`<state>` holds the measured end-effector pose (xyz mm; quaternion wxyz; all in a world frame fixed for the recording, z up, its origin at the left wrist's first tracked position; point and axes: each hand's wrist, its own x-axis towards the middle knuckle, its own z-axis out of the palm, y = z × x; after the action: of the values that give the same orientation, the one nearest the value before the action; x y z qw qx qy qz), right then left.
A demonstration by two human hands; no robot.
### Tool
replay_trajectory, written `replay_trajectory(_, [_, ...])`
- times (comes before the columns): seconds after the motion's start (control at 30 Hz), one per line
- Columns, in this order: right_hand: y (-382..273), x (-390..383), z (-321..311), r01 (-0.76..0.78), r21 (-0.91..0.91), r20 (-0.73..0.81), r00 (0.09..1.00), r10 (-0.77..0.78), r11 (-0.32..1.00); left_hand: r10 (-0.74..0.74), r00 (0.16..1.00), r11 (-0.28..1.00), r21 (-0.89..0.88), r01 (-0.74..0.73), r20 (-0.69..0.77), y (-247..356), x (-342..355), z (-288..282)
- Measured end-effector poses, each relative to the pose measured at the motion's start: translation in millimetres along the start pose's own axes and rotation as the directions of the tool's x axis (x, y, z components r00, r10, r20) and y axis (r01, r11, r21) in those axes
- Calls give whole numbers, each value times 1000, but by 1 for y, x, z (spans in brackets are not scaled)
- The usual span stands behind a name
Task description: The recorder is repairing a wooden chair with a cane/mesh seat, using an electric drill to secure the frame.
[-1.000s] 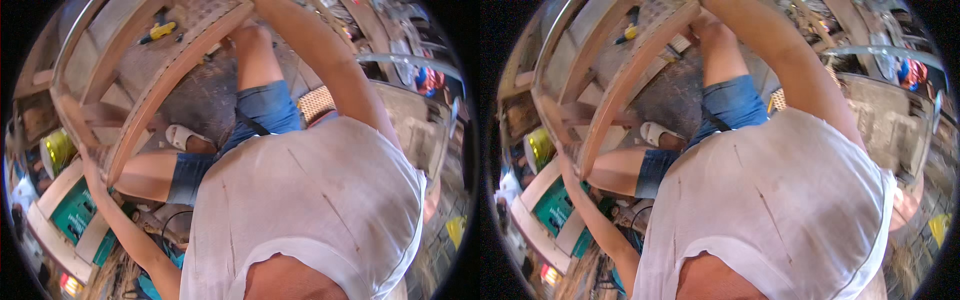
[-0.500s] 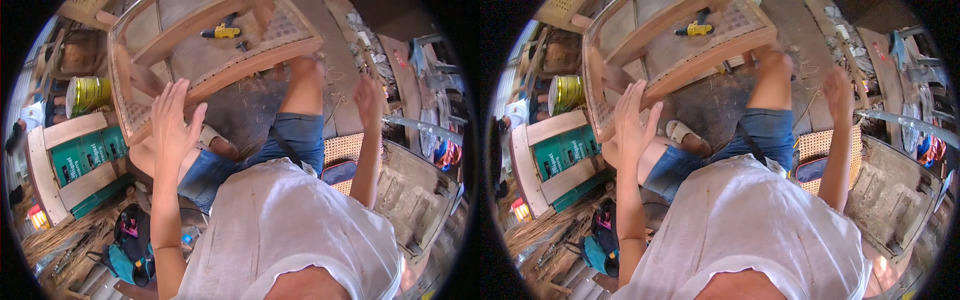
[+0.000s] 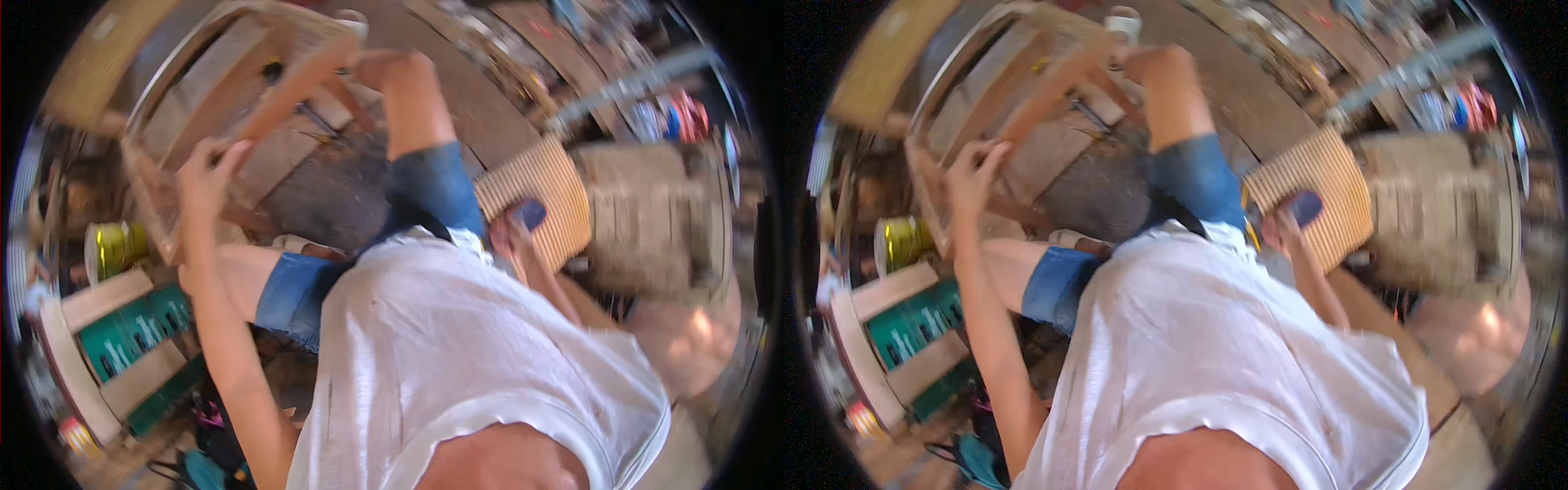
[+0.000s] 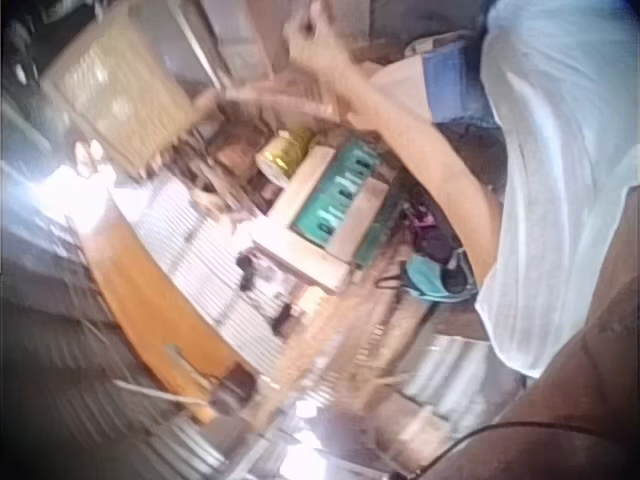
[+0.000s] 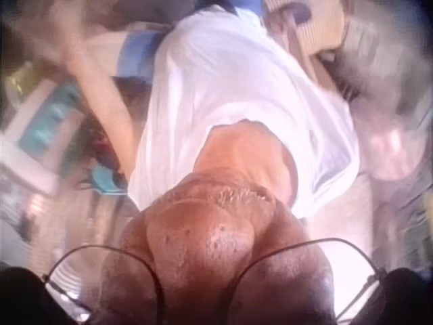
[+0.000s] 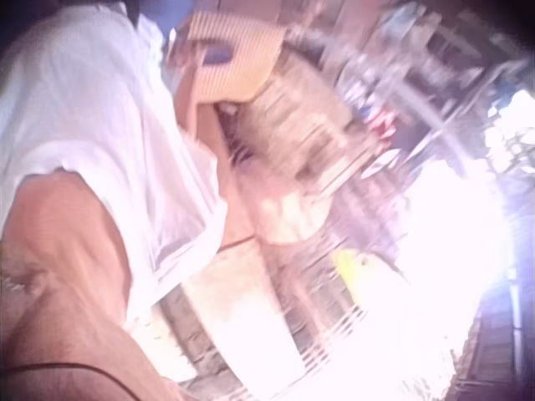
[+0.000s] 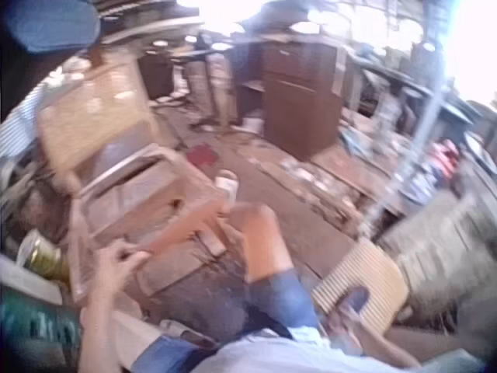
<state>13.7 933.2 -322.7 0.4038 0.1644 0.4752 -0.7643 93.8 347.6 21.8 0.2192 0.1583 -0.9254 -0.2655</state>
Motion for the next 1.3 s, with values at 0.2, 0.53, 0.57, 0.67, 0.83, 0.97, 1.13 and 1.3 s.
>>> replay_trajectory(0.2, [-66,32,19,129,-206,-322,927,-192,970,-139,986,950,292,107,90,-34,-16,-24])
replay_trajectory(0.53, [-22,9,2,236,-70,-453,858,-241,969,-323,844,946,132,296,428,-63,27,-12])
replay_trajectory(0.57, [-11,8,0,177,-74,-467,863,-191,982,-321,845,947,140,289,428,-62,25,-12])
replay_trajectory(0.67, [11,13,1,91,-70,-472,874,-114,993,-361,839,932,111,346,408,-52,19,-11])
replay_trajectory(0.83, [21,48,2,-9,-134,-441,896,-52,991,-346,836,938,151,311,426,-35,20,-9])
replay_trajectory(0.97, [31,78,-9,-214,-443,-432,902,2,871,-339,862,939,194,285,377,-34,13,-10])
replay_trajectory(1.13, [50,79,-21,-89,-927,-234,898,-373,365,-392,822,891,-53,452,412,-72,8,-20])
replay_trajectory(1.3, [74,54,-15,42,-949,-62,947,-316,313,-433,765,880,41,473,477,-113,19,-42])
